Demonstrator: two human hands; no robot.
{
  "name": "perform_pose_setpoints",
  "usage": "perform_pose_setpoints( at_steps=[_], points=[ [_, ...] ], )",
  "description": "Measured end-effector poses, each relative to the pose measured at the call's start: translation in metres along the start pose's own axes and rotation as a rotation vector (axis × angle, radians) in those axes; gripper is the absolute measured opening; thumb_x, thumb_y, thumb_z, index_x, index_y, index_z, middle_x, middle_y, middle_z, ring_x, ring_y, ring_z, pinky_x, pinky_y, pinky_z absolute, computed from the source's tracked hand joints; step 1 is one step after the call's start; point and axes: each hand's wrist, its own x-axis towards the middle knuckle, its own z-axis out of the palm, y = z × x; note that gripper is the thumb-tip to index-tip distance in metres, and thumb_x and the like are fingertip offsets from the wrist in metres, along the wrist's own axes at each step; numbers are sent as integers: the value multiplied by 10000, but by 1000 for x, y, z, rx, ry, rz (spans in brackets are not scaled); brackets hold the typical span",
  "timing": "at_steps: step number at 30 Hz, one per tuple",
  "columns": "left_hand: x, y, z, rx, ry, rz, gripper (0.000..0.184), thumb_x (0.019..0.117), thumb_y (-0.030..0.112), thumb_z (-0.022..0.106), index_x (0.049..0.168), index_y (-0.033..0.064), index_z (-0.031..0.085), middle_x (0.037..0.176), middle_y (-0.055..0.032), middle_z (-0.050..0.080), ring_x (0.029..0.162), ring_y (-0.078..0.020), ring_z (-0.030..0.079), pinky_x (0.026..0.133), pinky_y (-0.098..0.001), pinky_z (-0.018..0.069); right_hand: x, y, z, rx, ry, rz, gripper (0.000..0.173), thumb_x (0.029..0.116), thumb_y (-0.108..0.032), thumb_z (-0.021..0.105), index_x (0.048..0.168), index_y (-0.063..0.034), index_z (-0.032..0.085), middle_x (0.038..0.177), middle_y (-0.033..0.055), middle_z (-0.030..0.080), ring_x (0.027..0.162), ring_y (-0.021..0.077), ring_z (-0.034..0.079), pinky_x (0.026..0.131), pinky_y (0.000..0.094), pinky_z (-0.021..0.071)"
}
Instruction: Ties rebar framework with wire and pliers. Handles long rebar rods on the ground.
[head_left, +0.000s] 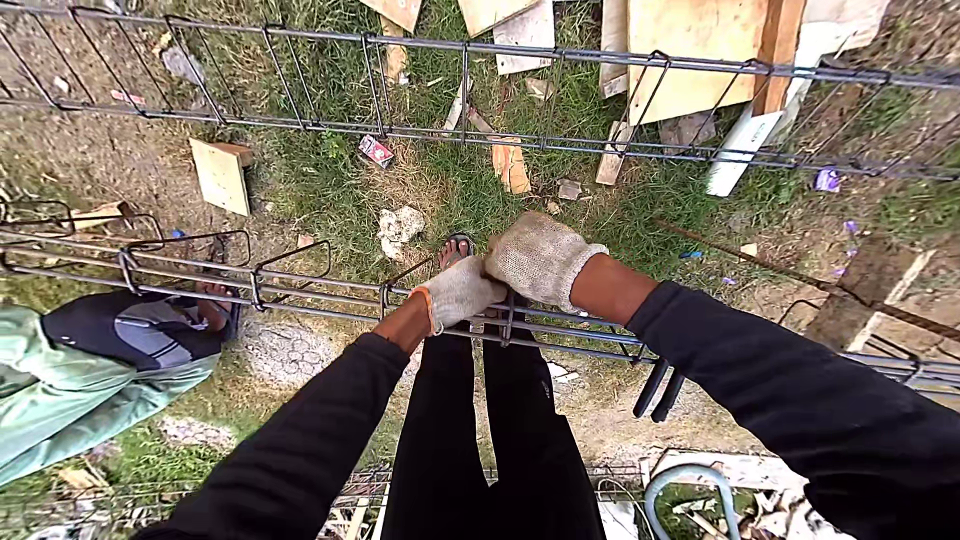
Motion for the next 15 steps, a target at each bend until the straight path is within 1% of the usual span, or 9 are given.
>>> perform_pose_setpoints(
  at_steps=[2,5,7,8,9,10,11,13,15],
  points=[
    [5,5,-8,-54,-68,-34,203,894,115,743,1088,66,711,961,-94,741,819,-190,722,759,-400,615,1,3,6,34,33,9,51,919,-88,639,920,-118,680,868,100,657,795,320,656,684,534,519],
    [10,4,-10,-76,-116,-33,268,843,55,766,1102,69,698,948,-107,726,803,-197,706,725,-376,601,2,7,17,84,78,-3,86,926,-86,640,955,-136,703,914,102,668,823,319,663,707,536,529],
    [13,1,-14,-30,-157,-4,307,818,74,773,1117,103,710,989,-75,734,880,-176,706,793,-381,593,3,10,23,117,83,-14,122,928,-84,647,1000,-151,719,957,101,674,853,320,666,723,533,537],
    [13,0,-16,-21,-178,4,341,809,69,774,1141,110,706,1018,-69,733,920,-174,703,828,-385,588,4,11,25,137,89,-17,129,933,-87,646,1012,-155,720,965,101,674,860,320,667,724,532,538],
    [13,0,-18,-39,-197,4,370,810,42,771,1167,107,697,1039,-75,732,937,-178,702,843,-385,589,5,13,27,163,94,-17,135,939,-92,646,1026,-159,725,977,104,675,873,323,668,732,537,540],
    [13,1,-18,-71,-212,-9,397,808,7,766,1186,102,689,1054,-84,729,941,-183,700,839,-379,590,6,14,30,195,96,-17,140,945,-106,648,1041,-167,729,997,103,678,894,322,671,751,543,545],
    [12,2,-18,-117,-224,-25,409,807,-35,754,1190,89,683,1047,-107,724,911,-199,699,805,-375,591,7,15,32,231,88,-14,146,957,-122,644,1063,-172,731,1023,104,678,925,322,671,779,548,547],
    [17,0,-19,-173,-258,-36,431,793,-50,727,1197,92,681,1038,-129,721,880,-218,701,763,-381,595,7,20,36,261,68,-15,176,966,-146,630,1099,-188,738,1057,98,677,966,310,671,813,538,554],
    [22,-3,-18,-224,-301,-50,414,794,-59,702,1187,69,668,1006,-150,712,835,-229,698,730,-377,595,5,22,38,283,49,-17,162,962,-143,629,1075,-181,739,1047,93,673,963,303,668,809,530,555]
  ],
)
